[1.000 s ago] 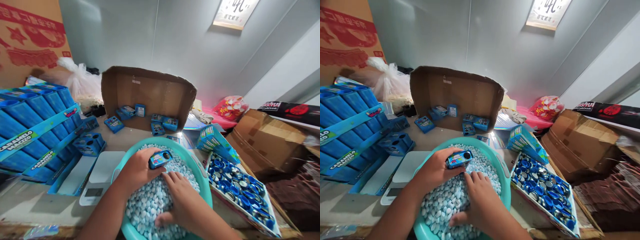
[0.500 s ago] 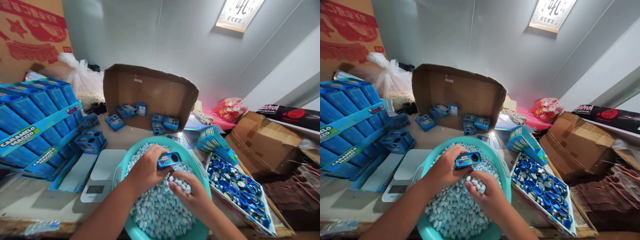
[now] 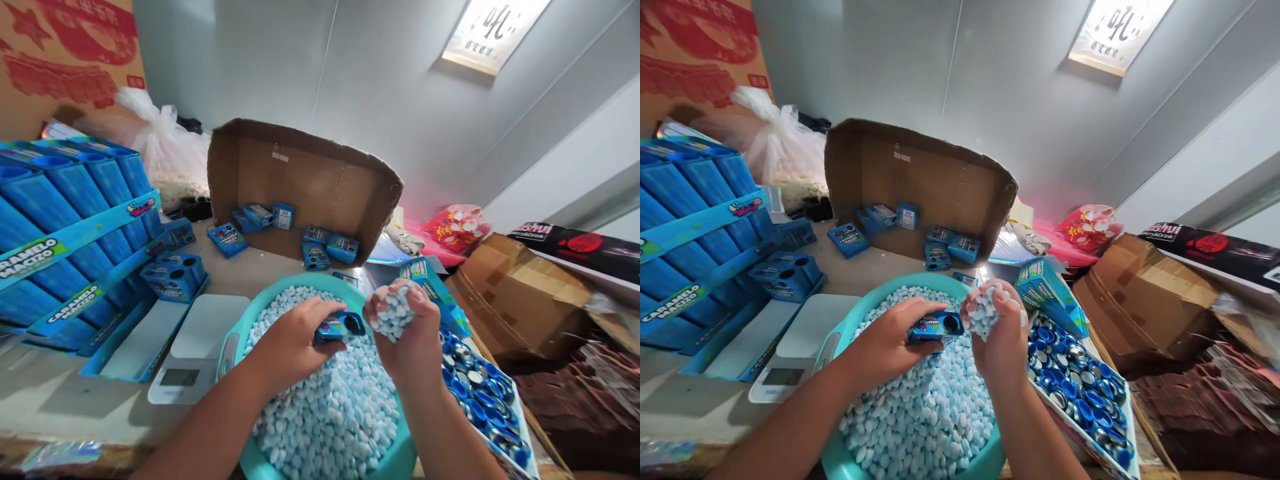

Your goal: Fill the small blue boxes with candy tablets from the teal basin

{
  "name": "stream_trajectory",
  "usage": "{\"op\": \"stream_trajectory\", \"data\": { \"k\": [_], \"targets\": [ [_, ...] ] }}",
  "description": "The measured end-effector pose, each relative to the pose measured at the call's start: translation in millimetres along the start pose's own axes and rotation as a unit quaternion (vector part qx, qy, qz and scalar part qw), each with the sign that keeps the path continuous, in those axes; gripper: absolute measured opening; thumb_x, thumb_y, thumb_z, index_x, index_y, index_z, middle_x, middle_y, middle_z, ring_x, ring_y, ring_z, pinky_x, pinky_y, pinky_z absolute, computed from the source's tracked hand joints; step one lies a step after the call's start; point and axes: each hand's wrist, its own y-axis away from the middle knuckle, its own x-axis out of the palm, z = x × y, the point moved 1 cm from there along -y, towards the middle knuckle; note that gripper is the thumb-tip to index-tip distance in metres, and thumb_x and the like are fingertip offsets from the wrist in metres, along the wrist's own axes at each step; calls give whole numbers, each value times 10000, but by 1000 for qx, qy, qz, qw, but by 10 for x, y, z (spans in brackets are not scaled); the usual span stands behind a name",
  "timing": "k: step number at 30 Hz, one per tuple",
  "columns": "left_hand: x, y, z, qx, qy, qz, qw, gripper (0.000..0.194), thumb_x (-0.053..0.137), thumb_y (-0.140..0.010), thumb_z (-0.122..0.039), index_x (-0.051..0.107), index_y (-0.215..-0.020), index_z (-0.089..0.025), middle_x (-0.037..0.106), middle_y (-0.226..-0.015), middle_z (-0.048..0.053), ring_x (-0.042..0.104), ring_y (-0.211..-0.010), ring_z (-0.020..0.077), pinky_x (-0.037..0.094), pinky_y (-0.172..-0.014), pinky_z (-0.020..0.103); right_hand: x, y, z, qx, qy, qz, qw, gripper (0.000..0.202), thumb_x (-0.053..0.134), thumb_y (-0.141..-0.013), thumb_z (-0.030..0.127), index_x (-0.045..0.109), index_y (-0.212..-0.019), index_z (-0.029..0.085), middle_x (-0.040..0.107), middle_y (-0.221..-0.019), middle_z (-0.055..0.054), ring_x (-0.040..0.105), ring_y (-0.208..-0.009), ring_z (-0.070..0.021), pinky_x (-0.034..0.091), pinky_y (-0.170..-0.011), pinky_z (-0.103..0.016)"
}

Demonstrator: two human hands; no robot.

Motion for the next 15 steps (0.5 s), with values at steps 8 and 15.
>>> {"op": "stream_trajectory", "data": {
  "k": [8,15],
  "targets": [
    [22,27,16,13,-14,39,999,471,719,-881,-250,539,-1314,-215,629,-1260,63,599,-1160,254,502,-971,390,55,-103,-209,17,38,3,999,141,597,-841,337,629,-738,246,543,-598,20,559,-579,-181,485,-534,-294],
    [30,15,18,4,-61,52,997,483,656,-928,-322,484,-1359,-187,608,-1328,103,586,-1208,308,512,-988,456,100,-75,-177,39,38,-25,998,125,644,-792,356,643,-733,246,566,-598,16,568,-590,-182,493,-551,-290]
  ]
}}
